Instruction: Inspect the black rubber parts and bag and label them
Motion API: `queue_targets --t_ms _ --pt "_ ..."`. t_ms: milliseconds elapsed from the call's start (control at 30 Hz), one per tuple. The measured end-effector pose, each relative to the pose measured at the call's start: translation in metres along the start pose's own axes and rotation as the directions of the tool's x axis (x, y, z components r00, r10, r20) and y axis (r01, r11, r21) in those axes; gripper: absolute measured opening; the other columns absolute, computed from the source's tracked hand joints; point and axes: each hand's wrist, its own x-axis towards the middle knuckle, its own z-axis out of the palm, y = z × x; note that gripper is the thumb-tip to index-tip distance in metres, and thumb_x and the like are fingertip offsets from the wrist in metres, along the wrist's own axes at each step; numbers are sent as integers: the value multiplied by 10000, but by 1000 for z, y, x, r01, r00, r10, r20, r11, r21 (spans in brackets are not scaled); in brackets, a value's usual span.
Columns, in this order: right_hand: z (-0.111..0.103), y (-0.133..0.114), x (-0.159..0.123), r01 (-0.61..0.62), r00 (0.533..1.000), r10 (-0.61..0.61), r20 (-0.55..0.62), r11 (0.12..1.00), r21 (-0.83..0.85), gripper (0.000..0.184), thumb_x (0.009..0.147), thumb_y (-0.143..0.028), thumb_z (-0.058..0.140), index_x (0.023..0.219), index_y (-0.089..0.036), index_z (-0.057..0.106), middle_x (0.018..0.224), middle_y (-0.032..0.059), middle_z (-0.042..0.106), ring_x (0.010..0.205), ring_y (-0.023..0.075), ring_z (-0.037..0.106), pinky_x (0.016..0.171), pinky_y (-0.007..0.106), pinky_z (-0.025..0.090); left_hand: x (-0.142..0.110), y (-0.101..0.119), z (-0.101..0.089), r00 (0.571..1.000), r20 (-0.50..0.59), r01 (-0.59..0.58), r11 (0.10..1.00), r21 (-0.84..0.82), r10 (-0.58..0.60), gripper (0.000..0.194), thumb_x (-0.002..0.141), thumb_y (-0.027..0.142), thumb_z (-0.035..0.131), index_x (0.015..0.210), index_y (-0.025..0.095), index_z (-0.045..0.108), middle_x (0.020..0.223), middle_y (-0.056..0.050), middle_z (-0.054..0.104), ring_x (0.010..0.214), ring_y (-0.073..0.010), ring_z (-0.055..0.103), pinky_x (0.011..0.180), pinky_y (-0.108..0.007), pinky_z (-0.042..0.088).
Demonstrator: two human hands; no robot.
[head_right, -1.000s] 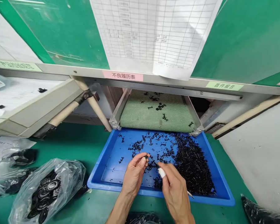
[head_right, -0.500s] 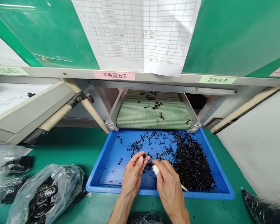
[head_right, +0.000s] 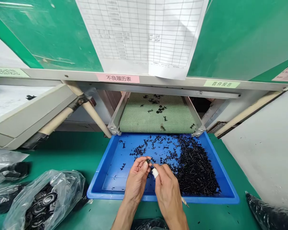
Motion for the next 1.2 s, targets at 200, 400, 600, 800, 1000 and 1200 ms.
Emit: queue_targets --t_ms 200,400,600,800,1000,1200 --pt "2 -2 -1 4 1000 -6 -30 999 -42 384 904 -128 329 1158 -202 608 953 45 598 801 144 591 717 247 485 -1 1 1 999 -26 26 999 31 -25 244 676 248 796 885 166 701 953 -53 698 787 -107 615 786 -224 476" --pt "-4 -6 -1 55 997 -60 -58 994 -96 387 908 -130 325 1163 -184 611 951 61 604 793 152 601 716 260 501 -3 3 2 1000 13 -11 999 49 11 180 643 205 810 728 169 656 949 -39 690 856 -119 605 811 -223 460" --pt "-16 -9 0 123 991 -128 -29 982 -146 399 903 -124 331 1164 -221 616 881 54 601 770 166 588 677 269 510 -4 2 2 999 43 -38 995 94 34 153 652 188 797 710 181 656 944 -18 680 855 -127 622 820 -237 462" --pt "-12 -11 -1 139 987 -153 -56 971 -197 382 910 -131 333 1171 -215 599 893 62 594 791 177 588 694 286 517 -5 1 2 998 31 -66 981 183 61 139 680 186 778 742 173 655 957 -36 691 858 -129 625 804 -231 466" --pt "-3 -15 -5 109 987 -135 -92 963 -246 360 927 -146 313 1169 -180 577 903 78 584 798 183 592 708 301 518 -8 1 5 997 -10 -70 983 168 73 174 674 194 781 774 169 641 942 -48 700 850 -146 638 795 -253 482" --pt "-3 -15 -4 103 984 -134 -114 965 -241 347 937 -159 295 1136 -177 580 878 70 581 758 169 602 681 279 515 -7 3 8 999 -5 -49 986 159 51 199 654 204 797 781 171 648 929 -48 709 844 -149 647 805 -262 487"
